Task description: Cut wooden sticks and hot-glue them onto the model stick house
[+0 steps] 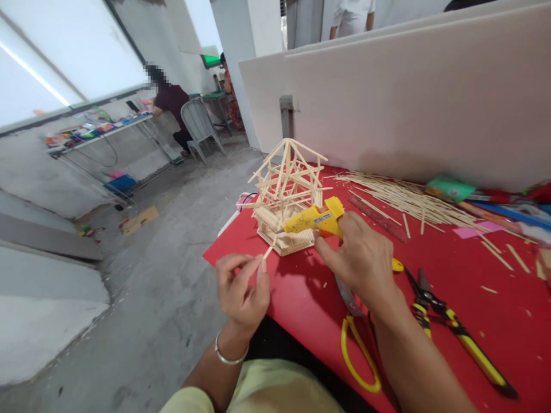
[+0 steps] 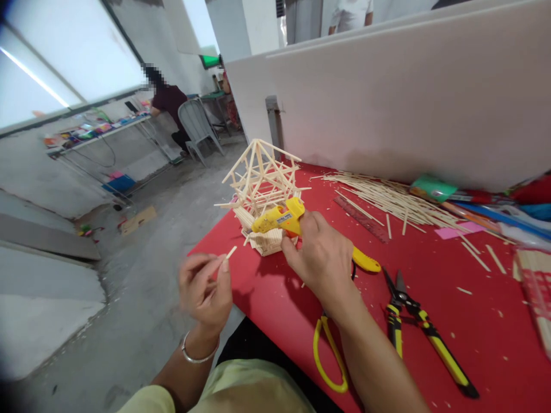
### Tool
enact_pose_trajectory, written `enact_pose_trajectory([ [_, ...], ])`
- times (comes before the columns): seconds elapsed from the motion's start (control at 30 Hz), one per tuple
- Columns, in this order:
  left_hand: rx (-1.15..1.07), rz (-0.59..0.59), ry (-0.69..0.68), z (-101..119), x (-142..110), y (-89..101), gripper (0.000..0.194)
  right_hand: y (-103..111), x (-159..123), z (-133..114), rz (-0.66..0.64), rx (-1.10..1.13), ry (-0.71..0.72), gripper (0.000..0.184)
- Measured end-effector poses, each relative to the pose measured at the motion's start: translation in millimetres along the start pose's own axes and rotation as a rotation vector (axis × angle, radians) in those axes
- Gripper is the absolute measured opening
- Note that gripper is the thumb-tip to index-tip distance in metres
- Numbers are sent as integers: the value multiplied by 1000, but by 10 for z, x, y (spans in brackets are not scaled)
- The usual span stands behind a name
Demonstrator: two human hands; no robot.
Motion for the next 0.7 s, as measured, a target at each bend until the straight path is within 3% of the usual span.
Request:
enact_pose_trajectory([
  [0.1, -212, -183, -35, 201, -175, -322, 29, 139, 2, 310, 3, 35, -115, 40],
  [0.2, -382, -433, -42, 458, -392, -829, 17, 415, -174, 921, 5, 15, -270, 40],
  [0.33, -423, -662, -17, 730, -602, -1456, 19, 997, -884, 1936, 20, -224, -520, 23],
  [0.43, -355, -838, 4, 840, -755, -1913, 25, 1201, -1592, 2683, -148, -366, -788, 16],
  [0.5, -280, -956, 6, 869, -874, -2172, 28, 1200, -1934, 3047, -231, -422, -913, 14],
  [0.57, -219, -1043, 16, 864, -986, -2349, 30, 1041, -2107, 3314, -323, -444, -1000, 26],
  [0.7, -189, -1040, 14, 830, -1073, -2428, 32, 622, -2007, 3521, -396, -422, -1040, 43],
])
Point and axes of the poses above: each hand's wrist, its own x-axis towards the middle knuckle, its own y-axis out of the back of the hand, z = x × y, the point moved 10 cm from there along x, towards the middle knuckle, and after that the axes turned 11 degrees about -y, right-handed, at the moved point
